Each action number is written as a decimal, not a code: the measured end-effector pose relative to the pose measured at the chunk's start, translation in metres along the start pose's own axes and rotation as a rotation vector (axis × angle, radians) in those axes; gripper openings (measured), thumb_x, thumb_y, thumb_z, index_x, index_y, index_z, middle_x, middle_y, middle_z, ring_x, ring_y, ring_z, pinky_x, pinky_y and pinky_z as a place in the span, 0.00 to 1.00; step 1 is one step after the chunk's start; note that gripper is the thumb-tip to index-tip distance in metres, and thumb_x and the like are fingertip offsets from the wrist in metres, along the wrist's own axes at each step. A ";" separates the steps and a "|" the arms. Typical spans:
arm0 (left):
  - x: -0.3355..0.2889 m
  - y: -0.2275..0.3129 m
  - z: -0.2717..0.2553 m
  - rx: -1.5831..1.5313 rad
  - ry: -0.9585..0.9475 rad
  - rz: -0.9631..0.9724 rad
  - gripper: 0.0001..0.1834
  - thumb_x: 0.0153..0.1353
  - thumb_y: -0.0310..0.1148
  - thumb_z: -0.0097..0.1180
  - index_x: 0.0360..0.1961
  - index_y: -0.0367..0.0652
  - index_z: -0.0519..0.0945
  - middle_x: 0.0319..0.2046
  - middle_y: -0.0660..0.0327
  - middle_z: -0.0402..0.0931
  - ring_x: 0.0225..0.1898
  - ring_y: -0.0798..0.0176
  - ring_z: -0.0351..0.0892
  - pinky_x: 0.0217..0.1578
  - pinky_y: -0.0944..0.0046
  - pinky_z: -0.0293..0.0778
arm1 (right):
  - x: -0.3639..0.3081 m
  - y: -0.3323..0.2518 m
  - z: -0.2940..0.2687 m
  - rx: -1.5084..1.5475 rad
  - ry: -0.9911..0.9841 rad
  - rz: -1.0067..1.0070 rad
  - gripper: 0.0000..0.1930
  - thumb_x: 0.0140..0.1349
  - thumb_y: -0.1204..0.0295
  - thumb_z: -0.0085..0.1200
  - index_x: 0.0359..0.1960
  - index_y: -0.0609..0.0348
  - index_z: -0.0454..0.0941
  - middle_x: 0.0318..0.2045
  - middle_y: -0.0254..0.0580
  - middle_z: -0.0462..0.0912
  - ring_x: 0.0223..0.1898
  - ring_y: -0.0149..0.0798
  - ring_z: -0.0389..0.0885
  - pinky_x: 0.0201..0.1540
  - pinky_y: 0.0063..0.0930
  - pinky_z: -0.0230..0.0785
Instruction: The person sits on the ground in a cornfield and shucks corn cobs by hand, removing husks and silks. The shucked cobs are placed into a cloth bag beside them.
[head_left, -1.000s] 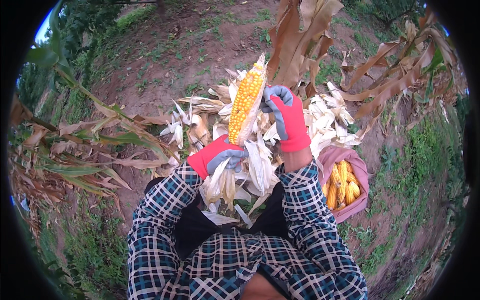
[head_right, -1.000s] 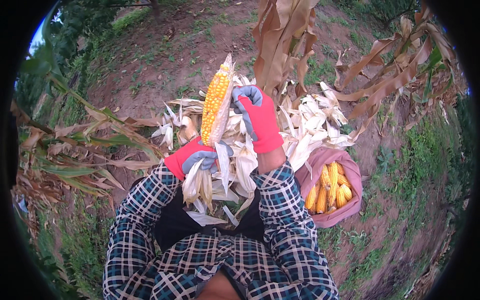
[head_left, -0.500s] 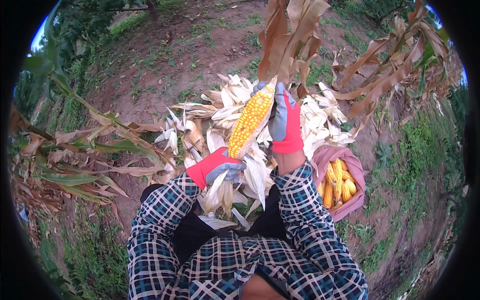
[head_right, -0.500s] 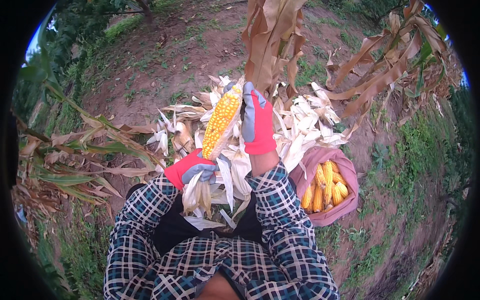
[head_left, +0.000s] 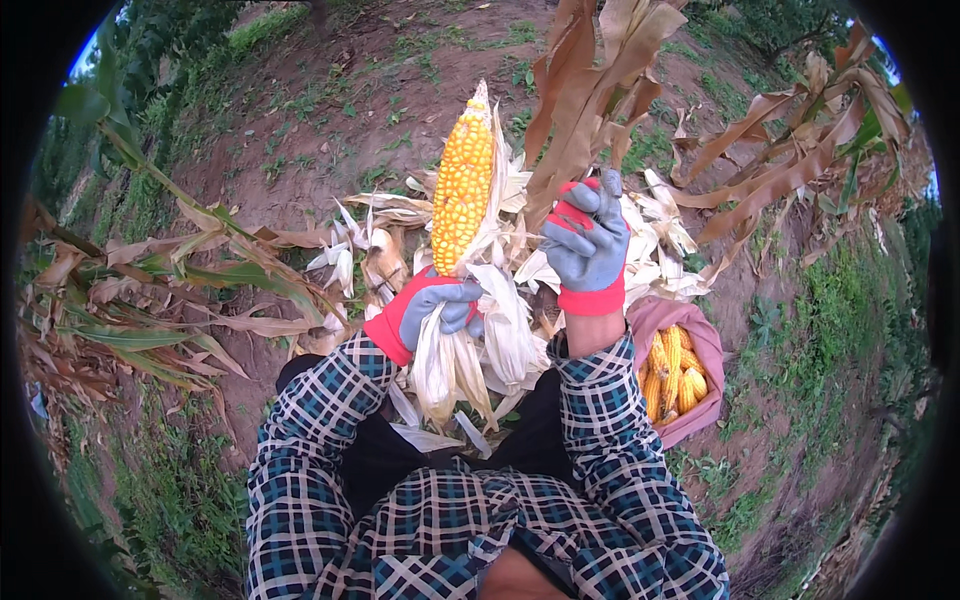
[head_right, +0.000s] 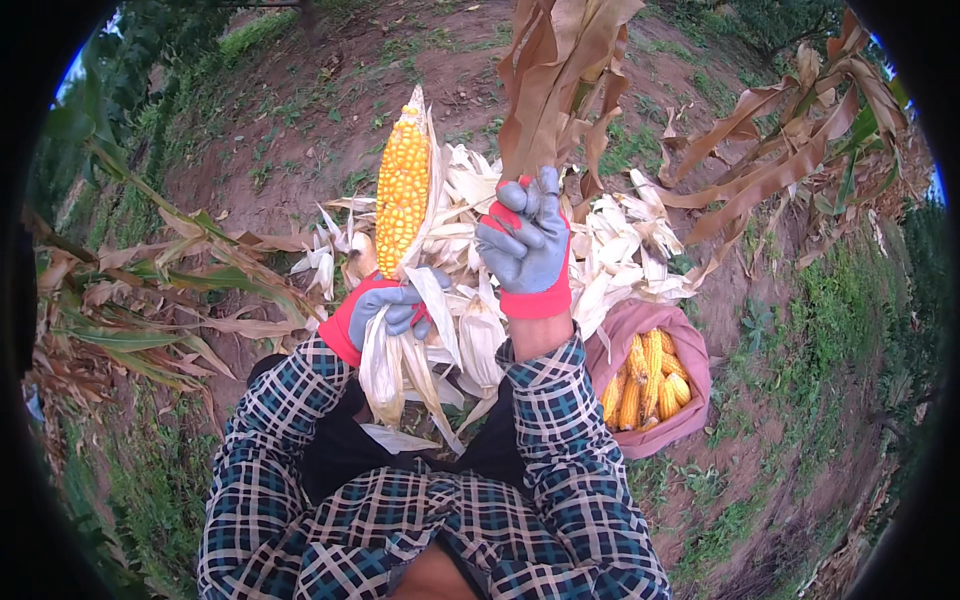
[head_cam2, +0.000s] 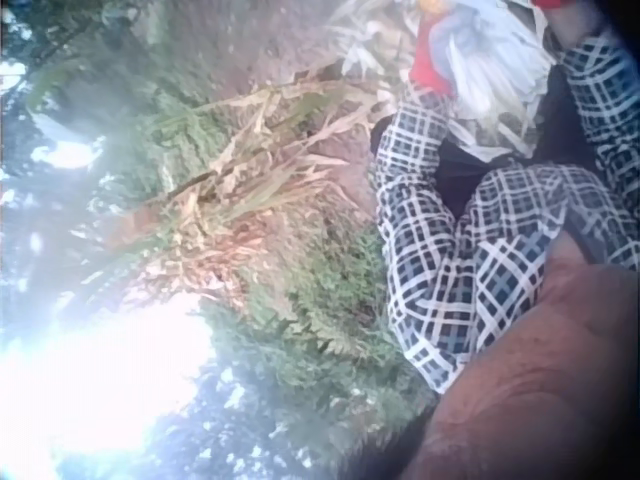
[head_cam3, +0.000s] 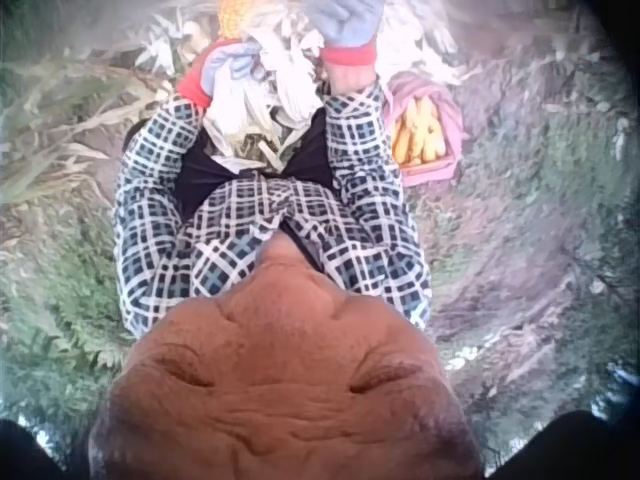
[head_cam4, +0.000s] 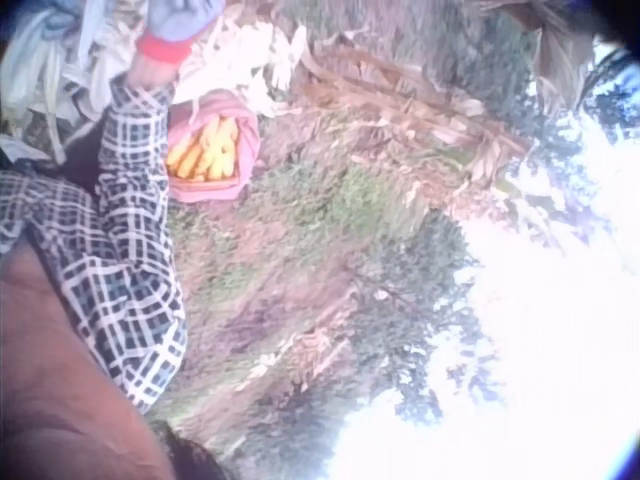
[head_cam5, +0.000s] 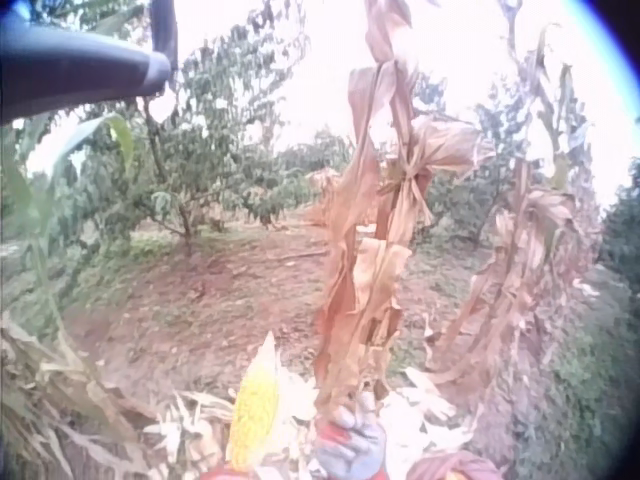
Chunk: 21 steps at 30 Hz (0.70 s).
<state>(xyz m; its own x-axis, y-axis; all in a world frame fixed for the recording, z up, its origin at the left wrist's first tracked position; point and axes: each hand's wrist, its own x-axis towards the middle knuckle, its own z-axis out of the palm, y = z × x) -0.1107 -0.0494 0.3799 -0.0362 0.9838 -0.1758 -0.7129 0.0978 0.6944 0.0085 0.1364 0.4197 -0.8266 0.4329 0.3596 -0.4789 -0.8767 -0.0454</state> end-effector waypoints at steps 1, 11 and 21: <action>0.000 0.003 -0.002 0.032 0.049 -0.002 0.15 0.60 0.31 0.51 0.16 0.44 0.68 0.11 0.69 0.60 0.13 0.70 0.63 0.30 0.63 0.73 | -0.001 -0.003 -0.003 -0.109 -0.065 0.036 0.14 0.69 0.58 0.45 0.37 0.55 0.76 0.29 0.35 0.75 0.14 0.16 0.63 0.18 0.12 0.57; -0.012 0.009 0.008 0.242 0.095 -0.126 0.09 0.57 0.30 0.59 0.27 0.40 0.72 0.12 0.65 0.65 0.17 0.66 0.73 0.19 0.71 0.63 | 0.007 0.028 0.016 -1.241 0.397 -0.247 0.27 0.67 0.51 0.46 0.55 0.63 0.70 0.44 0.33 0.79 0.47 0.28 0.75 0.52 0.23 0.64; -0.019 0.007 0.014 0.125 -0.068 -0.147 0.05 0.60 0.28 0.55 0.31 0.39 0.72 0.11 0.68 0.62 0.13 0.71 0.64 0.25 0.67 0.67 | -0.003 0.027 0.010 -1.464 0.383 -0.049 0.13 0.67 0.63 0.50 0.39 0.62 0.77 0.32 0.25 0.77 0.35 0.19 0.67 0.39 0.17 0.62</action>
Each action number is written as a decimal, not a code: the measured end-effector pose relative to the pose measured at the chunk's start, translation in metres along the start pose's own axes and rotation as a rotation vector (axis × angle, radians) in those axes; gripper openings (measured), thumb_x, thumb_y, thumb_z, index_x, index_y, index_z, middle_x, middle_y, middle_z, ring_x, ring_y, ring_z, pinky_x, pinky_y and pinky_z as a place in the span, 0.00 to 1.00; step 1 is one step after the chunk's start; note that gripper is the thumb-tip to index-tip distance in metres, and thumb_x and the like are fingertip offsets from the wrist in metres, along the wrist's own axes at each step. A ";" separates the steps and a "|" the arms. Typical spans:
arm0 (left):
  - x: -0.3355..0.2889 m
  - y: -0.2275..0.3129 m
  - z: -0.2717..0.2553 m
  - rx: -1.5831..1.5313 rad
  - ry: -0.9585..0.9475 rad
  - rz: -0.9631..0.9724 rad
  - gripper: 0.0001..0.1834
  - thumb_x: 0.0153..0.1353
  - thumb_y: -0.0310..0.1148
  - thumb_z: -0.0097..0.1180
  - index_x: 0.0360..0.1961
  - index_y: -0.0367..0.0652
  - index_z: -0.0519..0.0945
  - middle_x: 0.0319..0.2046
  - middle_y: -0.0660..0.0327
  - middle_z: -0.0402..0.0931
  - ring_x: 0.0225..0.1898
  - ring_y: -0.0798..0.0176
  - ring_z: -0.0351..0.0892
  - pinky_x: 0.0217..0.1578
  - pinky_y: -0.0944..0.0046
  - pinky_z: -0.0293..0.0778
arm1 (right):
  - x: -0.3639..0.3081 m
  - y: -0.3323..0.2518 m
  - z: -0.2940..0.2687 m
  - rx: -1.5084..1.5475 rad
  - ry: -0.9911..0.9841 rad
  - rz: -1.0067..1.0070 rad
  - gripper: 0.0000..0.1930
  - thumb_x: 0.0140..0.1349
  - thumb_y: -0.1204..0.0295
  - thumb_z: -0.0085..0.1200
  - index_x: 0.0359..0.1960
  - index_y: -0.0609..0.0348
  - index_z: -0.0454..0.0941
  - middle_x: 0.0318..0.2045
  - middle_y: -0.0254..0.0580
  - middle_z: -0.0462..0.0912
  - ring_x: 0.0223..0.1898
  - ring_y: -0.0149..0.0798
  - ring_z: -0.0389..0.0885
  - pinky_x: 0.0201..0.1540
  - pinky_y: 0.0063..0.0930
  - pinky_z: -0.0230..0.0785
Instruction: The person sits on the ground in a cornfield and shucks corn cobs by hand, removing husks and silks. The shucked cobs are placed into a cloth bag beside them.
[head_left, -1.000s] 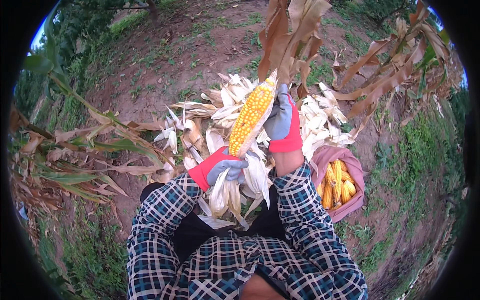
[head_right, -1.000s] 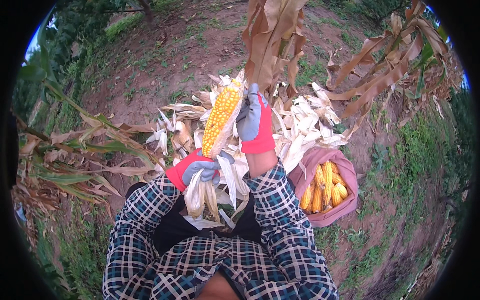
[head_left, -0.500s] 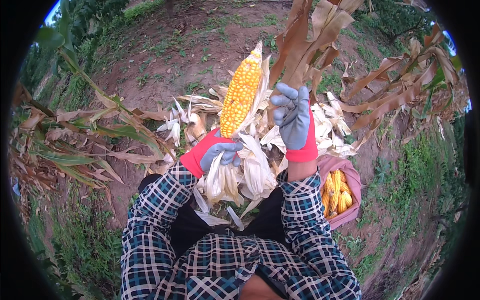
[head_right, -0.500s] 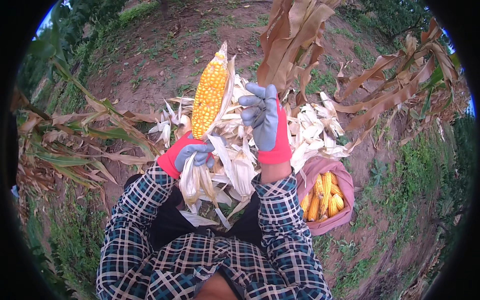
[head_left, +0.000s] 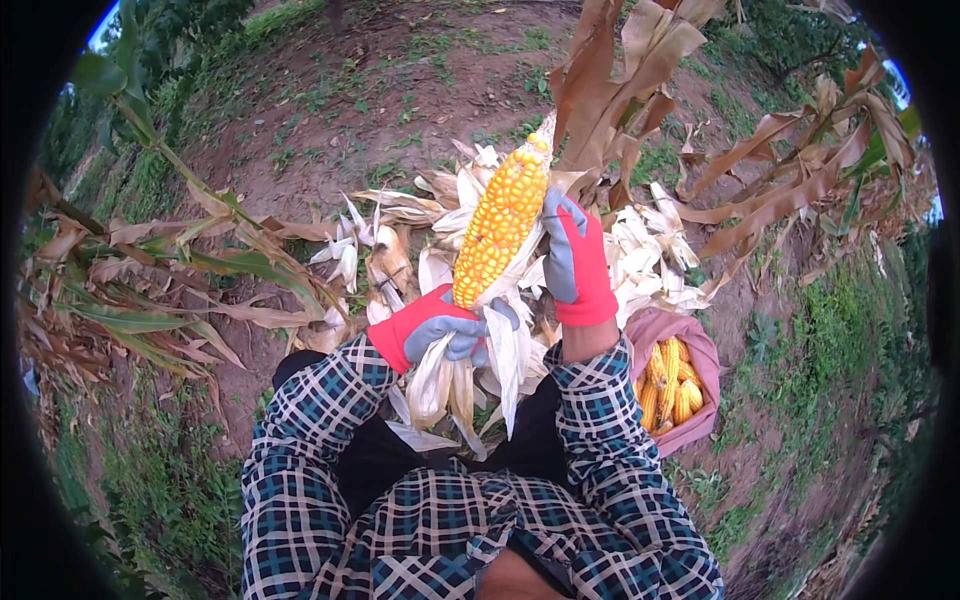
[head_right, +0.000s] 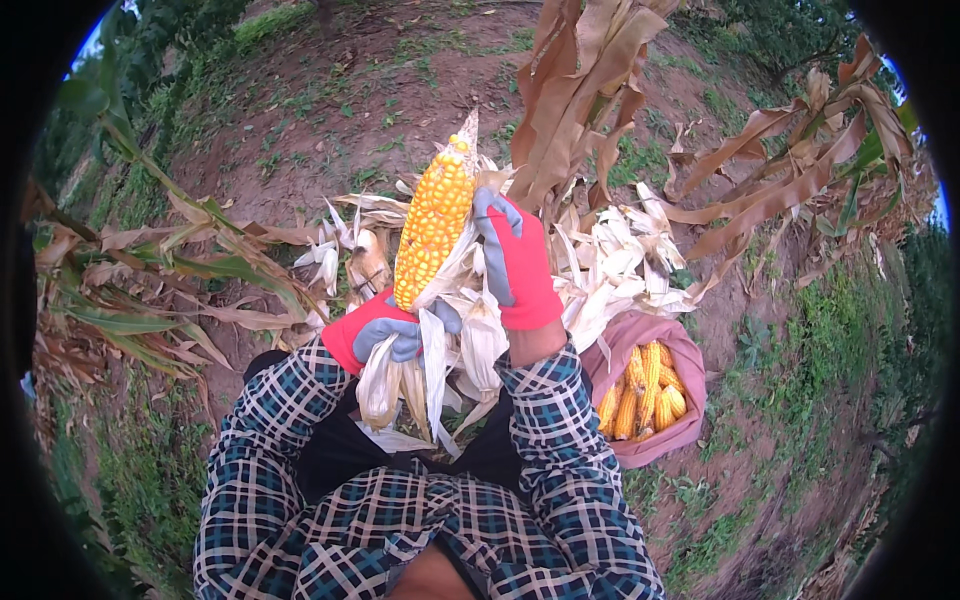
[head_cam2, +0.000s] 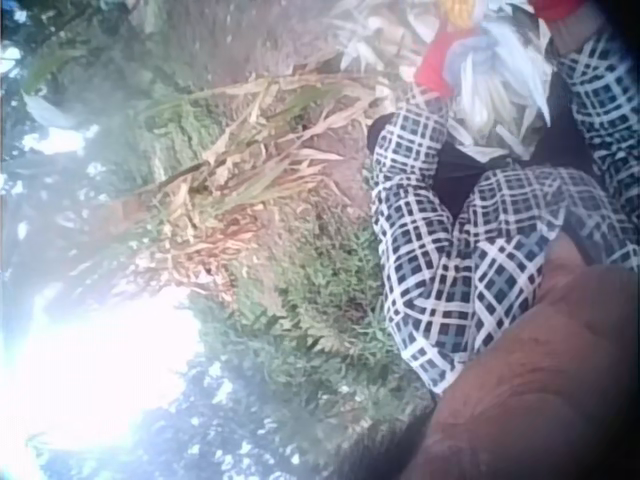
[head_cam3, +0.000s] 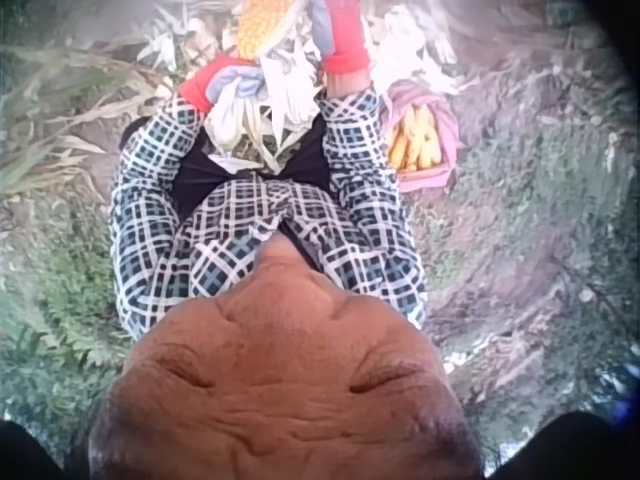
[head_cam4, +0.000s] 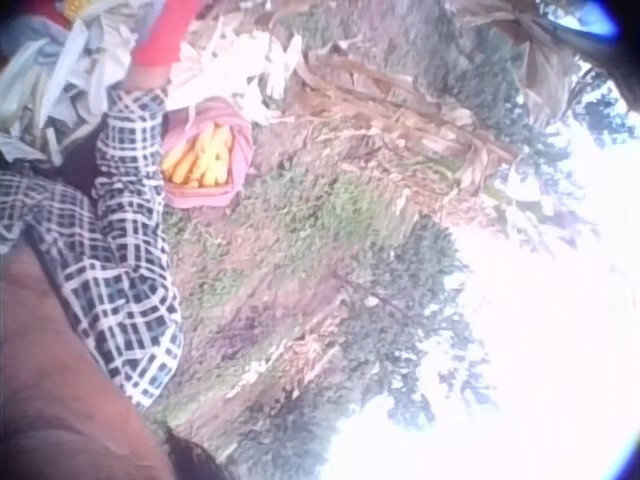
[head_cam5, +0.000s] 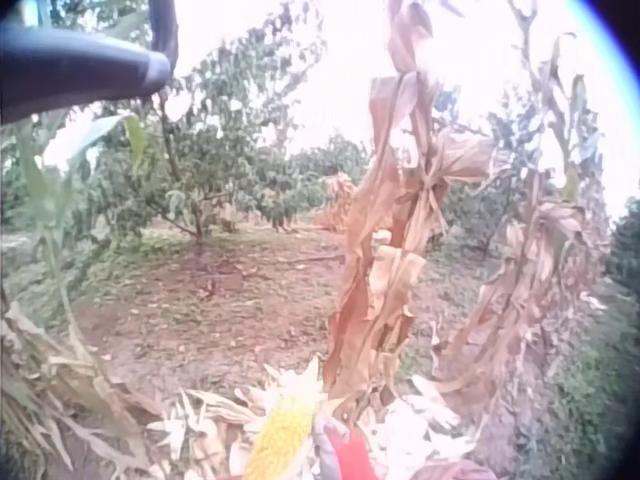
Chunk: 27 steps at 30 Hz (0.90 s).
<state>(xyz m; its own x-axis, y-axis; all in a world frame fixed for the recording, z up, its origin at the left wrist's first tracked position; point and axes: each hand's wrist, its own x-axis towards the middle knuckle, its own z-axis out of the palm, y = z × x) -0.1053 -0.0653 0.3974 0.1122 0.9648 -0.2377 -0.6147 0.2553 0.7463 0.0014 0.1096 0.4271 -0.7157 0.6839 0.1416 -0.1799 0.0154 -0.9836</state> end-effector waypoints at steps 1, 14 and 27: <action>0.000 -0.001 -0.001 -0.015 -0.027 0.012 0.04 0.60 0.27 0.54 0.31 0.39 0.72 0.11 0.69 0.62 0.13 0.72 0.64 0.25 0.67 0.67 | 0.000 0.000 0.002 0.011 0.020 -0.007 0.13 0.68 0.63 0.49 0.38 0.62 0.77 0.31 0.25 0.77 0.34 0.20 0.68 0.39 0.18 0.62; 0.010 -0.008 -0.008 -0.299 -0.247 0.396 0.14 0.58 0.31 0.55 0.43 0.34 0.76 0.22 0.61 0.73 0.19 0.61 0.74 0.28 0.57 0.77 | 0.000 0.040 0.030 1.258 -0.313 0.199 0.13 0.70 0.63 0.40 0.43 0.59 0.72 0.29 0.38 0.75 0.26 0.31 0.72 0.32 0.23 0.70; -0.014 0.034 -0.060 1.249 0.673 0.866 0.14 0.52 0.31 0.60 0.40 0.41 0.79 0.30 0.56 0.80 0.28 0.52 0.80 0.29 0.60 0.73 | 0.021 0.014 -0.039 0.540 0.189 0.000 0.36 0.65 0.42 0.38 0.59 0.64 0.60 0.51 0.53 0.72 0.53 0.46 0.73 0.52 0.42 0.70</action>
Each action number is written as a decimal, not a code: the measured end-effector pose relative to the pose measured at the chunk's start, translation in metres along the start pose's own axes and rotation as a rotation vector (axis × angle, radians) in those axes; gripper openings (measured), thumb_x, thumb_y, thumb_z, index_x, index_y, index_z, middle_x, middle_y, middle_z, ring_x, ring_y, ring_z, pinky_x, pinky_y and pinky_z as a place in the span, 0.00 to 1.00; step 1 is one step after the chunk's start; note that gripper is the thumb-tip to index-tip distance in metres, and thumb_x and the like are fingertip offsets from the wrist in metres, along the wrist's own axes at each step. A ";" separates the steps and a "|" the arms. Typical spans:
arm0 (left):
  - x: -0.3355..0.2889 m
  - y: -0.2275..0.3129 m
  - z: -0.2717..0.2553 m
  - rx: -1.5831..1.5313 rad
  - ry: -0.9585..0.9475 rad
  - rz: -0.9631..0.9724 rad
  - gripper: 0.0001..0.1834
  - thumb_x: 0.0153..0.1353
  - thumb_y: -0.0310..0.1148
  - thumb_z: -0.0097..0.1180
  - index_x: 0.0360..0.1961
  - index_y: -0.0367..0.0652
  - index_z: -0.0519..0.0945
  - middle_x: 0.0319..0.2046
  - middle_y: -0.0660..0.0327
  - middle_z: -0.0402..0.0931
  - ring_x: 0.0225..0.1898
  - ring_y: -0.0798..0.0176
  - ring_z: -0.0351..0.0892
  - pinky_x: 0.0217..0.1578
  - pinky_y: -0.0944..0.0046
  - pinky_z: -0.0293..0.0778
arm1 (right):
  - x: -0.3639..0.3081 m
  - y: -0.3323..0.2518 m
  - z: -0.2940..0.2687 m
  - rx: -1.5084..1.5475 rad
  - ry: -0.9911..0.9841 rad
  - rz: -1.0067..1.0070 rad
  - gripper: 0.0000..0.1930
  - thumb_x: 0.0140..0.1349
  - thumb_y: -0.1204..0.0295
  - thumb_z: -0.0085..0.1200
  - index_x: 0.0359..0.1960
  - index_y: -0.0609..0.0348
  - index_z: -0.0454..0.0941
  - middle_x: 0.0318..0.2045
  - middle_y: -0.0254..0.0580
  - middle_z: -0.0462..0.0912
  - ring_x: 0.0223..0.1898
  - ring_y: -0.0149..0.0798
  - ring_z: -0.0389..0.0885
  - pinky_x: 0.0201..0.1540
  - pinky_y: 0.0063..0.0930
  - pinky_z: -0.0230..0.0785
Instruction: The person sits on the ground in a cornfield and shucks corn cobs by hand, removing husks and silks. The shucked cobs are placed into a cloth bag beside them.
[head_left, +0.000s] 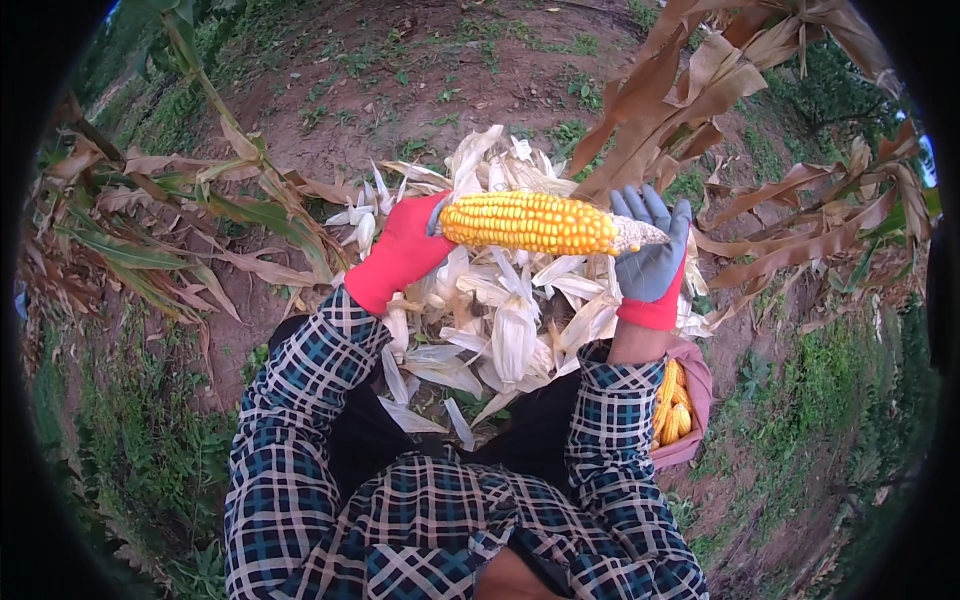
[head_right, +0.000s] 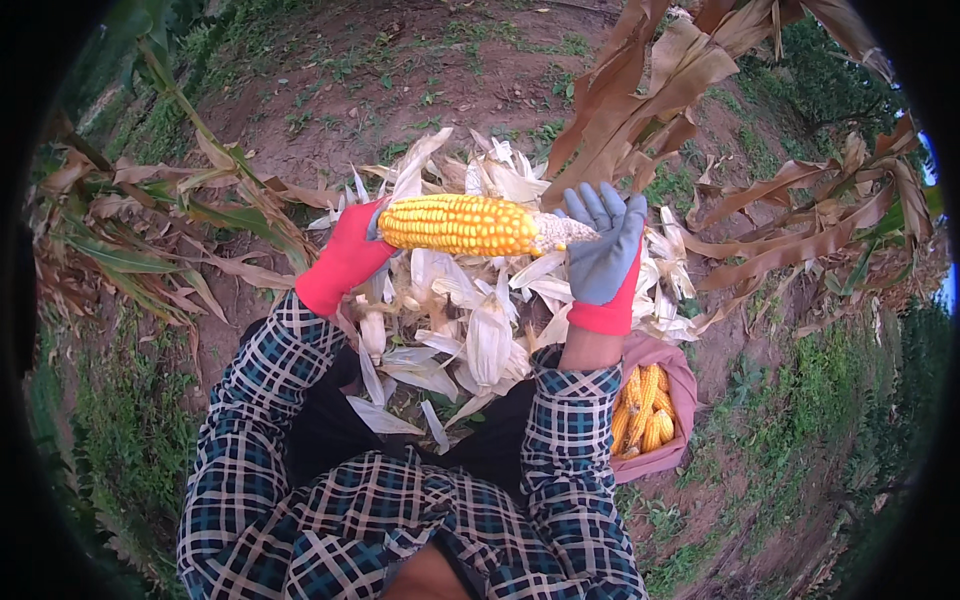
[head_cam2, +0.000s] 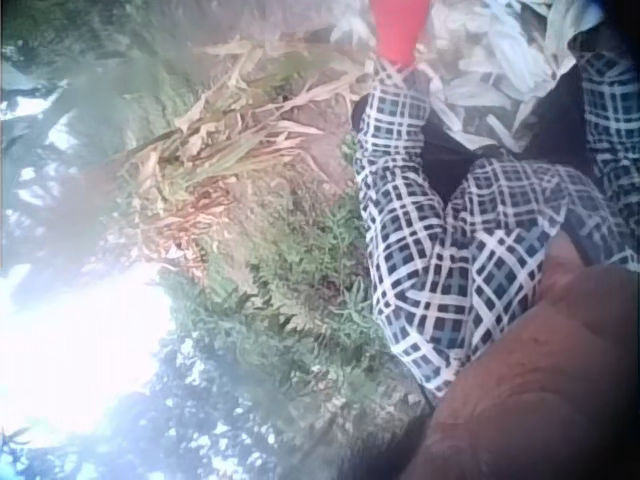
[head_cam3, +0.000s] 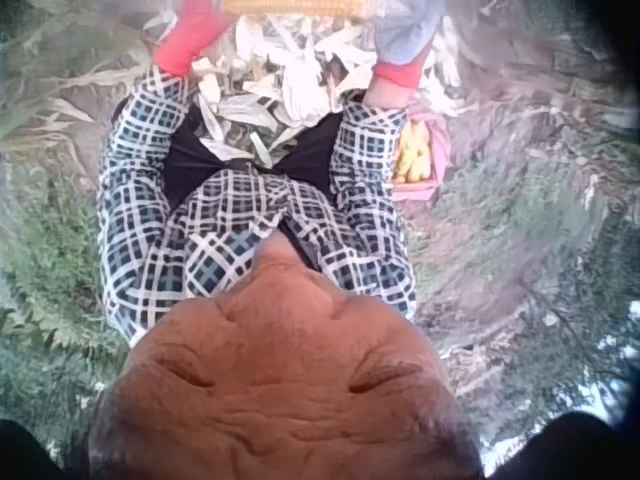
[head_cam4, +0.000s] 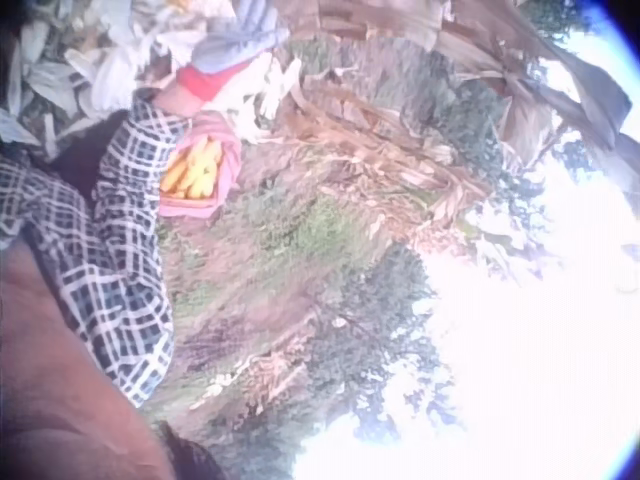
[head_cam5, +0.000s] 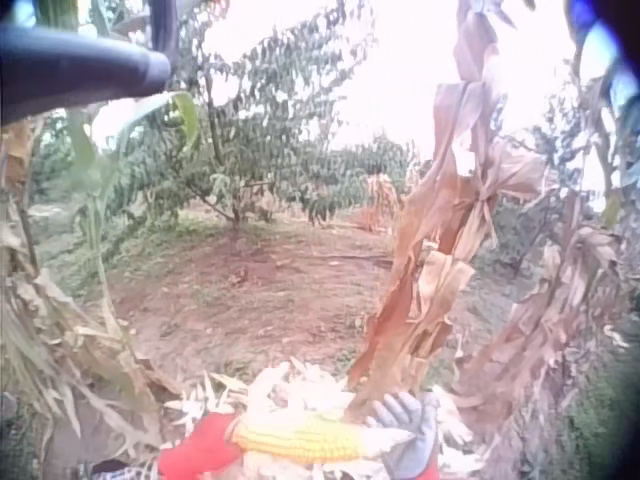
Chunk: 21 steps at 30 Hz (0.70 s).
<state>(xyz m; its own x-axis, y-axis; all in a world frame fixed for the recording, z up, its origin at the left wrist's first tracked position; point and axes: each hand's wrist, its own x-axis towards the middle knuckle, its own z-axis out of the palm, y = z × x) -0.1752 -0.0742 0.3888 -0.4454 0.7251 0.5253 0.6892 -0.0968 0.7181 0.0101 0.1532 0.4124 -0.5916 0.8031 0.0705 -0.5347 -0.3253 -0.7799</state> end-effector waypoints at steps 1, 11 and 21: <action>-0.002 -0.009 -0.006 0.159 -0.067 -0.105 0.18 0.46 0.29 0.60 0.42 0.45 0.79 0.35 0.54 0.80 0.34 0.49 0.80 0.34 0.58 0.73 | -0.004 -0.010 0.001 -0.019 -0.059 0.036 0.37 0.66 0.42 0.37 0.58 0.67 0.61 0.53 0.56 0.71 0.56 0.49 0.72 0.54 0.45 0.70; -0.006 -0.006 -0.009 0.648 -0.211 0.331 0.24 0.38 0.28 0.61 0.42 0.49 0.77 0.30 0.62 0.75 0.36 0.55 0.75 0.40 0.55 0.69 | -0.090 0.042 0.028 -0.541 -0.745 0.718 0.27 0.61 0.67 0.56 0.60 0.62 0.63 0.47 0.40 0.77 0.44 0.32 0.77 0.46 0.25 0.71; -0.010 -0.015 -0.009 0.193 -0.655 -0.074 0.49 0.44 0.55 0.65 0.64 0.40 0.62 0.60 0.47 0.64 0.62 0.48 0.61 0.63 0.52 0.54 | -0.103 0.060 0.003 -1.321 -0.642 0.315 0.46 0.46 0.48 0.65 0.62 0.63 0.61 0.46 0.59 0.78 0.50 0.50 0.78 0.50 0.36 0.69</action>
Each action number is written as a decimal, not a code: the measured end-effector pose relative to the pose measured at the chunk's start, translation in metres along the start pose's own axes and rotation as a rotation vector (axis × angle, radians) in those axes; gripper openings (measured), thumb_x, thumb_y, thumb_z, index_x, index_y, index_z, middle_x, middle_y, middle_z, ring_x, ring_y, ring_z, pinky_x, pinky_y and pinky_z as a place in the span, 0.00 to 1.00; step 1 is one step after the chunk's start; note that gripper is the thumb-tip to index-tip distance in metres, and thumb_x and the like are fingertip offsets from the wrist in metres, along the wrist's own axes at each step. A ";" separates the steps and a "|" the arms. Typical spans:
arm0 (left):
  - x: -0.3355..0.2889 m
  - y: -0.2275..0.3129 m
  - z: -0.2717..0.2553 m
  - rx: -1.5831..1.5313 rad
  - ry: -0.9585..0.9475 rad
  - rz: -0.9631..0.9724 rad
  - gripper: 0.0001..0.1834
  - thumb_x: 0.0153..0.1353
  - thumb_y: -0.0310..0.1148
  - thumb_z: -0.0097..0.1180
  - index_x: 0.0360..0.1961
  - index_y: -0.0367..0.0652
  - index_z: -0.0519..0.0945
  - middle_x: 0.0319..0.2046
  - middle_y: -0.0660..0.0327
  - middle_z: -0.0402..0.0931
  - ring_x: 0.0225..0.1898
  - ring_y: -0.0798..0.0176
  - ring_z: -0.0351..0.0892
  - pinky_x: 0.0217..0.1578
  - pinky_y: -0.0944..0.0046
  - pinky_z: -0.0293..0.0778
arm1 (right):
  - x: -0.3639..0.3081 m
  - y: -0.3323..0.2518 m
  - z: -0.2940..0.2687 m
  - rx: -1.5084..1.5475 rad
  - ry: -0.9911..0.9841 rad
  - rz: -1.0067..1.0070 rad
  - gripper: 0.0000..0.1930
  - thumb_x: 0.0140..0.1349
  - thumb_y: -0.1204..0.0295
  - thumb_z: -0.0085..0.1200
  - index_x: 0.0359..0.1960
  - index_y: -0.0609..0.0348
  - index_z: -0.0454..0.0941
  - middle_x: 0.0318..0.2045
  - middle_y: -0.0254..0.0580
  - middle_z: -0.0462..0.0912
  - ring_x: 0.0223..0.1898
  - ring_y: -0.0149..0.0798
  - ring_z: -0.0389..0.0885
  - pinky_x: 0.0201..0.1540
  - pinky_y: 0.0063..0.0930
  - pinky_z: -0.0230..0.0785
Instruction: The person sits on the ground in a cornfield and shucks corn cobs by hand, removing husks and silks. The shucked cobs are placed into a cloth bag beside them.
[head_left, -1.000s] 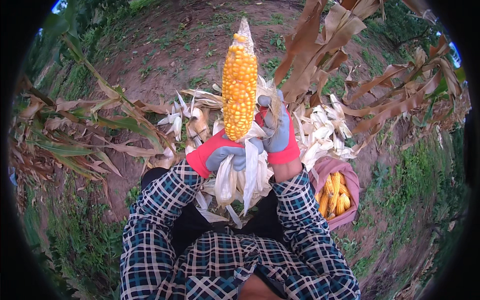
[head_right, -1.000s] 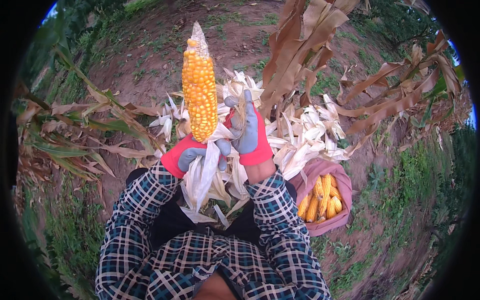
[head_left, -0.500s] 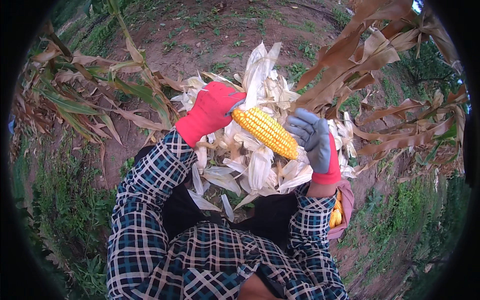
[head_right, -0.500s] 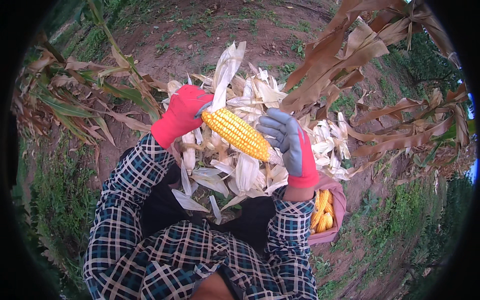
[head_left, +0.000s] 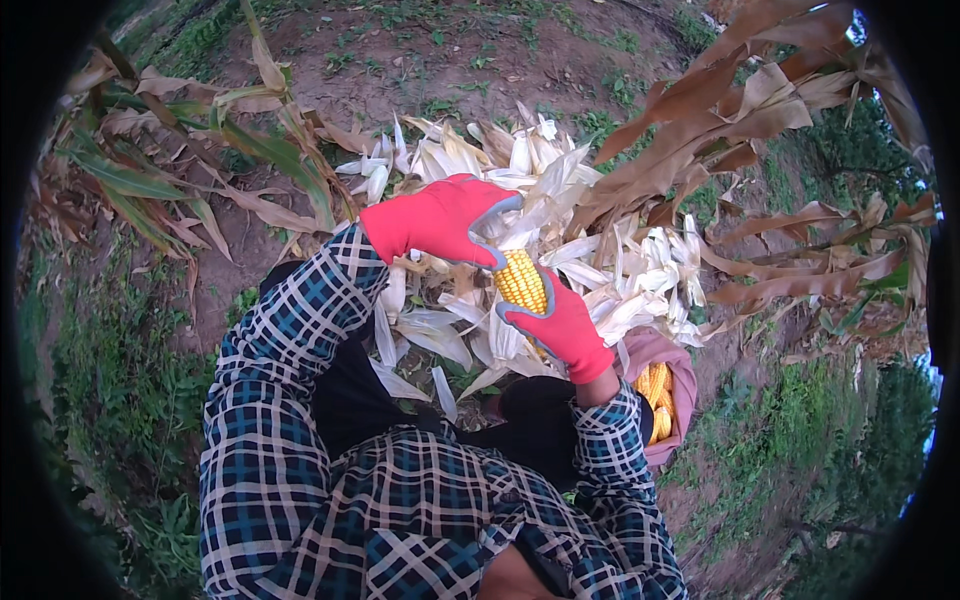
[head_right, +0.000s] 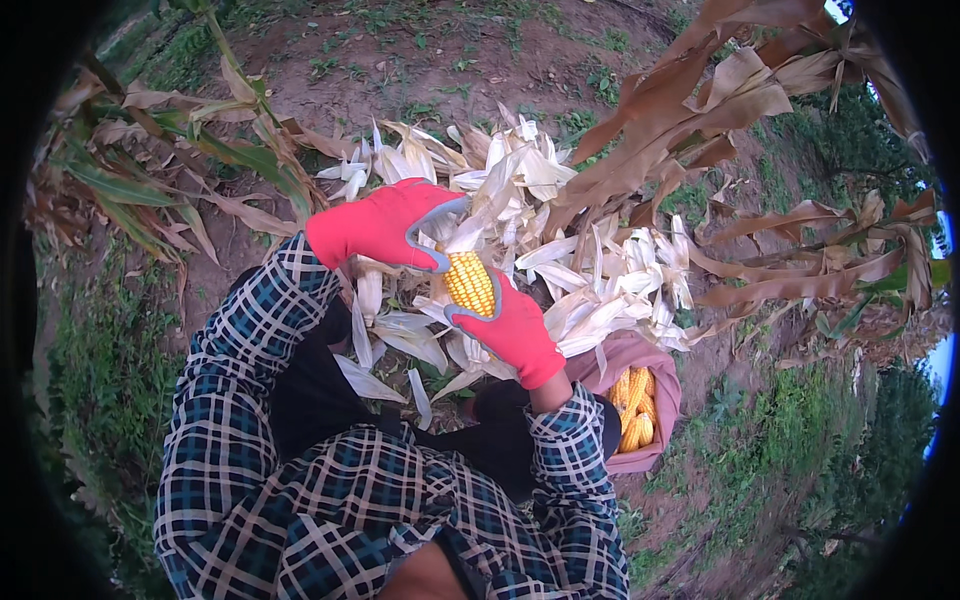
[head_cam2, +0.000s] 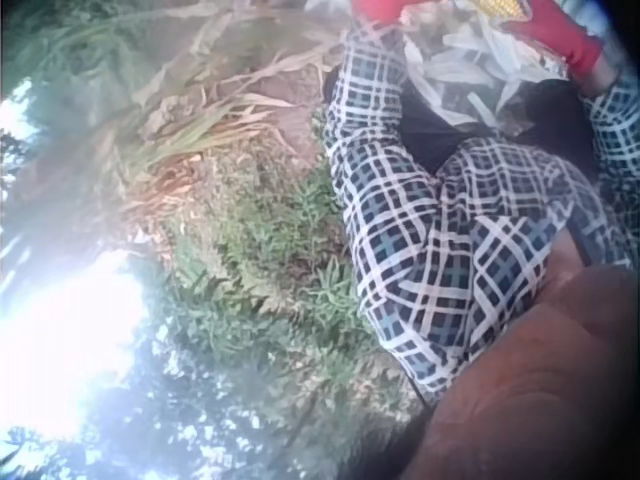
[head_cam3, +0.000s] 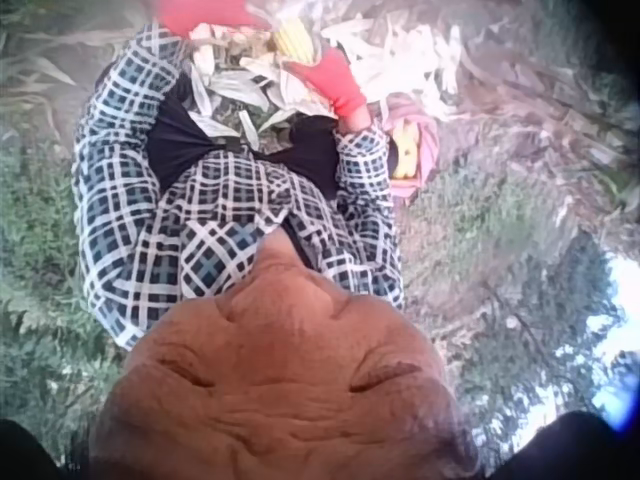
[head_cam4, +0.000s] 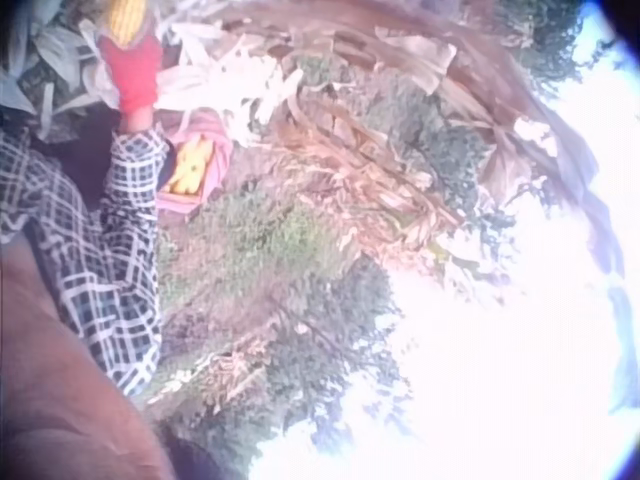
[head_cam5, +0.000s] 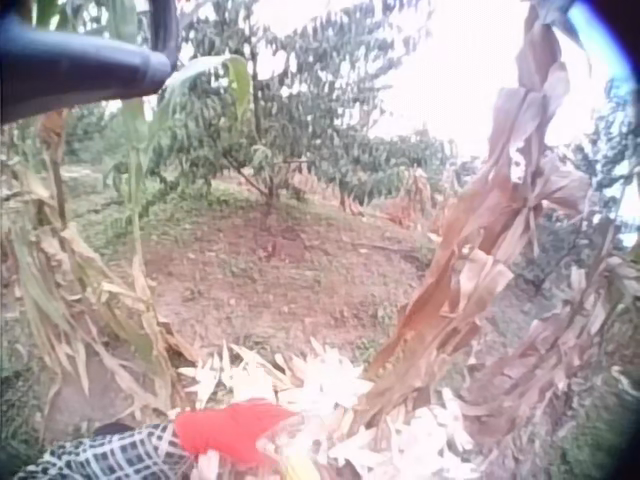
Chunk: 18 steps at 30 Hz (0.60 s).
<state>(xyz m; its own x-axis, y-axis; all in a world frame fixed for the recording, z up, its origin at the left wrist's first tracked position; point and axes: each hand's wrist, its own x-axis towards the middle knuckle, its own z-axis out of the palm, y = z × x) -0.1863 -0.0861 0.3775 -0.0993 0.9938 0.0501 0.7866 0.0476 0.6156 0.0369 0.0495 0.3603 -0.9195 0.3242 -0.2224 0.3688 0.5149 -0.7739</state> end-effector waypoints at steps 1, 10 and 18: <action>0.003 0.002 0.003 0.007 0.078 -0.015 0.49 0.44 0.55 0.65 0.64 0.40 0.61 0.60 0.47 0.64 0.62 0.47 0.61 0.63 0.52 0.55 | -0.001 -0.003 -0.001 -0.035 0.018 -0.017 0.45 0.46 0.48 0.65 0.62 0.63 0.61 0.46 0.58 0.78 0.49 0.51 0.78 0.50 0.36 0.69; 0.019 0.018 0.010 -0.241 0.231 -0.025 0.25 0.61 0.46 0.51 0.53 0.40 0.74 0.49 0.54 0.76 0.54 0.57 0.72 0.56 0.55 0.65 | 0.006 -0.014 0.000 -0.066 0.108 -0.236 0.43 0.46 0.52 0.67 0.61 0.60 0.63 0.42 0.54 0.81 0.43 0.50 0.82 0.46 0.35 0.72; 0.014 0.032 -0.009 -1.328 0.308 -0.089 0.23 0.70 0.43 0.35 0.51 0.36 0.75 0.45 0.55 0.78 0.50 0.62 0.75 0.56 0.62 0.65 | 0.010 -0.022 -0.003 -0.200 0.198 -0.335 0.42 0.44 0.57 0.69 0.61 0.61 0.64 0.45 0.51 0.80 0.42 0.47 0.82 0.45 0.33 0.74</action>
<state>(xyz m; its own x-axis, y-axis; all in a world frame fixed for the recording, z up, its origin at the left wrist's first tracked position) -0.1679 -0.0715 0.4053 -0.3865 0.9216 0.0354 -0.3839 -0.1957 0.9024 0.0200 0.0441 0.3769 -0.9561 0.2493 0.1544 0.0919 0.7549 -0.6494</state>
